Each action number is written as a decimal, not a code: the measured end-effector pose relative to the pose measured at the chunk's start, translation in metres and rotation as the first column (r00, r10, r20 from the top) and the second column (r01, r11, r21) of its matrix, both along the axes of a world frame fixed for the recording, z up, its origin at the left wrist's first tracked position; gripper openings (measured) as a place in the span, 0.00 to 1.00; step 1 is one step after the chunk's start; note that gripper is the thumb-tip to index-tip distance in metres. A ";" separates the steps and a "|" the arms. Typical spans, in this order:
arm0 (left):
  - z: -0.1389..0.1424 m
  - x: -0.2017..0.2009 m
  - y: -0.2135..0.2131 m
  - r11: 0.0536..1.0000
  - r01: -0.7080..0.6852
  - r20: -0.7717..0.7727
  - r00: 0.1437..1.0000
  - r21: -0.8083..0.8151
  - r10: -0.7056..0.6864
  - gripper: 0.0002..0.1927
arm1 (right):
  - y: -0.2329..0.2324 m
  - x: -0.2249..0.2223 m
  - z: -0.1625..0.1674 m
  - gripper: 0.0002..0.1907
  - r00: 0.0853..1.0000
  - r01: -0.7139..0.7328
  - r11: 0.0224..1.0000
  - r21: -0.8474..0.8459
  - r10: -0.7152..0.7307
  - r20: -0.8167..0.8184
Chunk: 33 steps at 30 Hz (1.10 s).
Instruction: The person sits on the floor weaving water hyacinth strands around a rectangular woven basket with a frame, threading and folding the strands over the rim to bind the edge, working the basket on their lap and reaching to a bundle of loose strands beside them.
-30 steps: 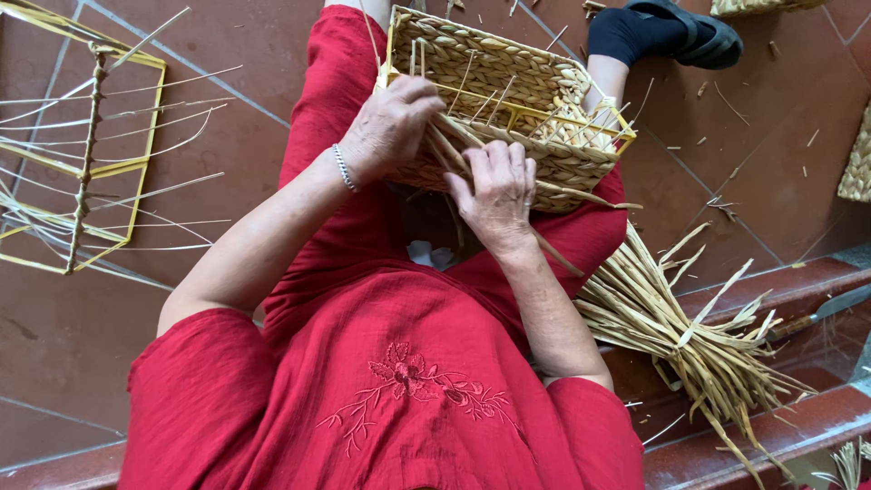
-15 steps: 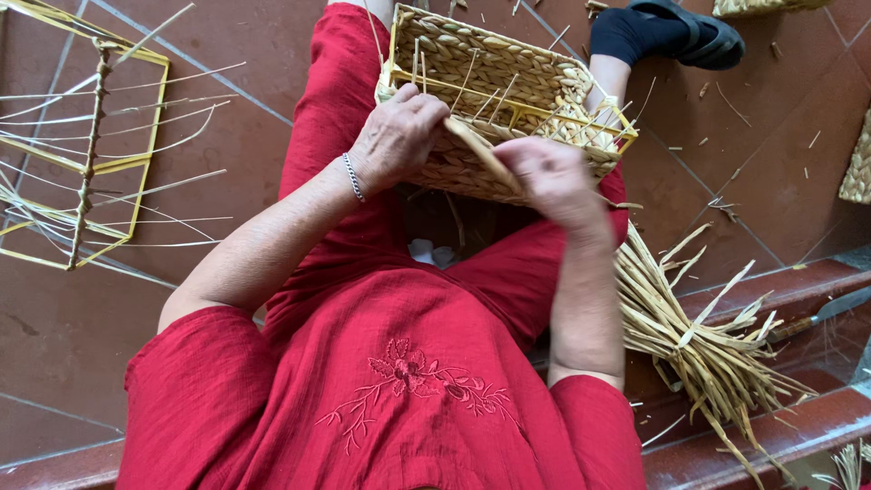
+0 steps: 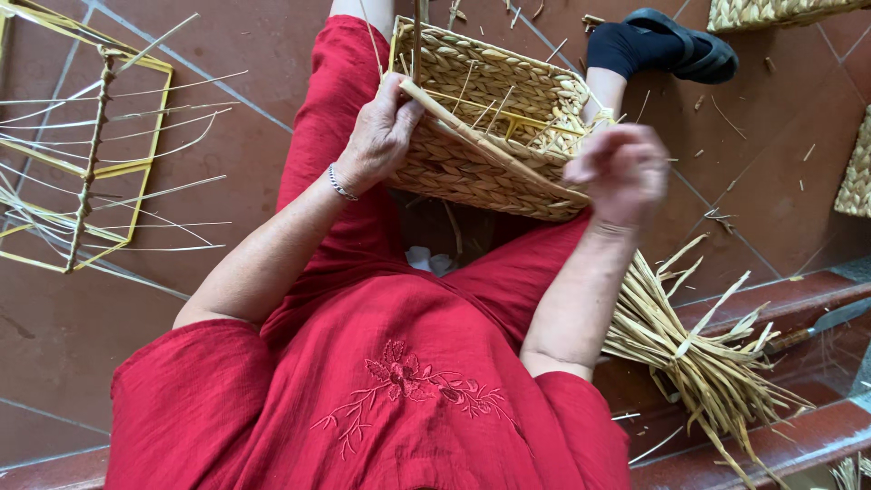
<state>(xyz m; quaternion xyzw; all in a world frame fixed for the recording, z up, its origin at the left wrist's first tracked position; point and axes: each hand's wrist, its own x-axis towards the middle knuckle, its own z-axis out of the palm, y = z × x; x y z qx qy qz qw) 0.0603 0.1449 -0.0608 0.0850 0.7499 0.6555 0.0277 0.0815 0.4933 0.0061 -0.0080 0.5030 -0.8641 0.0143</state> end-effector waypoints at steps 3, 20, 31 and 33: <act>0.001 -0.002 -0.001 0.995 0.019 0.176 0.984 0.095 -0.035 0.05 | 0.006 0.004 0.052 0.20 0.962 0.092 0.924 -0.371 -0.178 -0.205; 0.001 -0.006 0.009 0.951 -0.131 0.264 0.963 0.281 0.055 0.13 | -0.168 -0.013 -0.017 0.06 0.938 0.282 0.417 0.864 0.070 -0.340; 0.015 0.009 0.008 0.960 0.039 -0.511 0.841 -0.276 -0.181 0.19 | -0.163 0.023 -0.017 0.14 0.799 0.424 0.248 0.871 0.351 -0.488; 0.016 0.010 0.008 0.950 0.063 -0.455 0.867 -0.305 -0.203 0.20 | -0.161 0.021 -0.013 0.13 0.796 0.422 0.242 0.874 0.362 -0.485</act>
